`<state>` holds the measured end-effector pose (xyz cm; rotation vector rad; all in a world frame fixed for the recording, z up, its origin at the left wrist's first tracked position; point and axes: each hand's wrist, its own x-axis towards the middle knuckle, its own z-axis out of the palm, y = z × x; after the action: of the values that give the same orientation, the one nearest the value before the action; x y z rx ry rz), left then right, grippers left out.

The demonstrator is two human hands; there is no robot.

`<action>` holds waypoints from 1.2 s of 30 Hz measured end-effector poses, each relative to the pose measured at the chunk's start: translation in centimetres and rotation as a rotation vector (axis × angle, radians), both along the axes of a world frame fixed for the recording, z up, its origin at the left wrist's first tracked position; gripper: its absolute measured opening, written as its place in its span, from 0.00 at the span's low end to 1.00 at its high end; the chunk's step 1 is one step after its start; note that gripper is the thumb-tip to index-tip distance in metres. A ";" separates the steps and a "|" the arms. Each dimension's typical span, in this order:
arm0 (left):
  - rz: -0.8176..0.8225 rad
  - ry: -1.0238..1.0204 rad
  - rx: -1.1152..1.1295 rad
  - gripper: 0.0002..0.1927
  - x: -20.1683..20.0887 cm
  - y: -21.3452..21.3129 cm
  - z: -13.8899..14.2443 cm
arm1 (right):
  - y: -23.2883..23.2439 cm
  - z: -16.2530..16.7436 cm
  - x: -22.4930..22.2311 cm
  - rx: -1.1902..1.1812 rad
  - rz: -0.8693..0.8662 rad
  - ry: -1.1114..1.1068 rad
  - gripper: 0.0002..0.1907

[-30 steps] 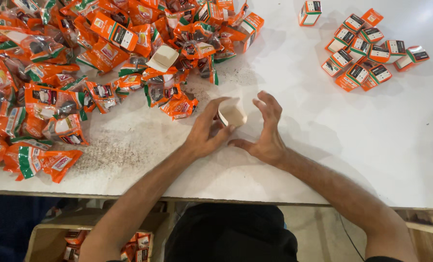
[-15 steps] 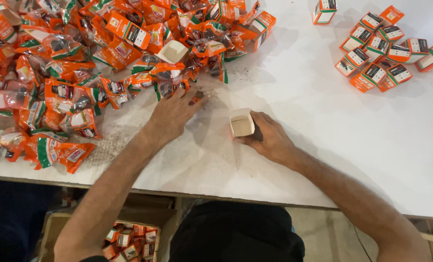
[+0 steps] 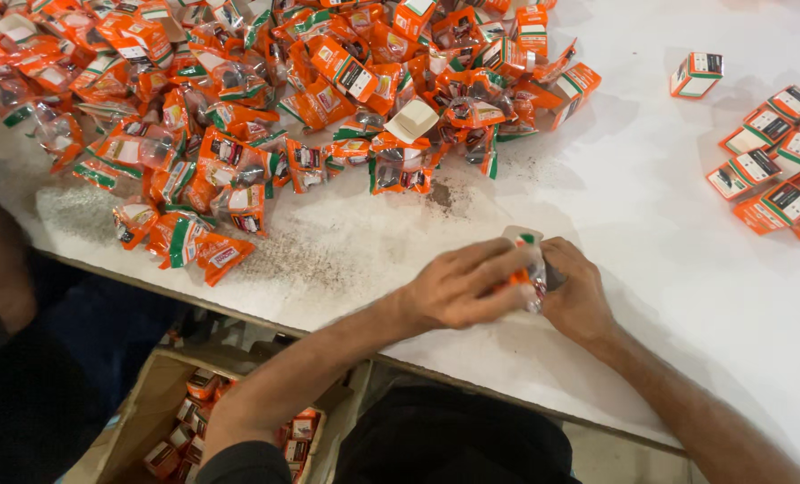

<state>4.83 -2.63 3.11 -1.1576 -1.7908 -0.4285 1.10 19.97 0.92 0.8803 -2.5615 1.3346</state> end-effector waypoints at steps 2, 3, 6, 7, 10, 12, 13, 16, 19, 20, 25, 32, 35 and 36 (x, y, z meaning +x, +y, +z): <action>0.050 -0.070 -0.015 0.17 -0.6 1.1 -1.0 | 0.2 -0.1 0.0 0.025 0.013 0.000 0.25; 0.073 -0.106 -0.022 0.18 -0.8 1.2 -1.5 | 0.2 -0.2 0.1 0.026 -0.015 -0.012 0.25; 0.177 -0.130 -0.090 0.21 -1.3 1.0 -2.1 | 0.1 -0.3 0.3 0.045 -0.072 -0.021 0.26; 0.179 -0.175 -0.095 0.20 -1.3 0.9 -2.2 | 0.0 -0.3 0.5 0.055 -0.072 -0.003 0.26; 0.224 -0.309 -0.019 0.18 -0.8 1.7 -2.1 | -0.2 -0.1 0.7 0.099 -0.074 0.067 0.26; 0.297 -0.406 0.156 0.16 -0.7 3.3 -2.2 | -0.2 -0.1 0.9 0.108 -0.081 0.109 0.26; 0.303 -0.567 0.210 0.16 -0.8 4.0 -2.2 | -0.2 -0.1 0.9 0.098 -0.087 0.126 0.26; 0.277 -0.942 0.451 0.24 -1.9 5.5 -2.6 | -0.1 -0.4 1.0 0.107 -0.103 0.126 0.25; 0.227 -1.110 0.609 0.33 -3.5 5.3 -3.4 | 0.0 -0.8 0.8 0.116 -0.118 0.144 0.31; 0.252 -1.175 0.525 0.28 -4.0 5.1 -3.7 | -0.1 -1.0 0.9 0.117 -0.123 0.155 0.33; 0.257 -1.188 0.519 0.18 -4.9 4.8 -4.9 | 0.0 -1.2 1.1 -0.025 -0.115 0.056 0.33; -0.424 -1.662 0.660 0.17 -4.6 1.4 -5.3 | 0.3 -1.0 1.0 0.083 -0.027 0.283 0.30; -0.493 -1.866 0.827 0.15 -4.9 0.7 -5.1 | 0.7 -0.8 1.4 0.116 -0.006 0.314 0.29; -0.438 -1.846 0.798 0.13 -5.0 0.7 -5.1 | 0.7 -0.7 1.5 0.123 -0.021 0.326 0.29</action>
<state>-0.14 -1.89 -1.95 -0.3152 -2.1244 -2.8088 2.63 20.69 0.18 0.9950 -2.4080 0.9433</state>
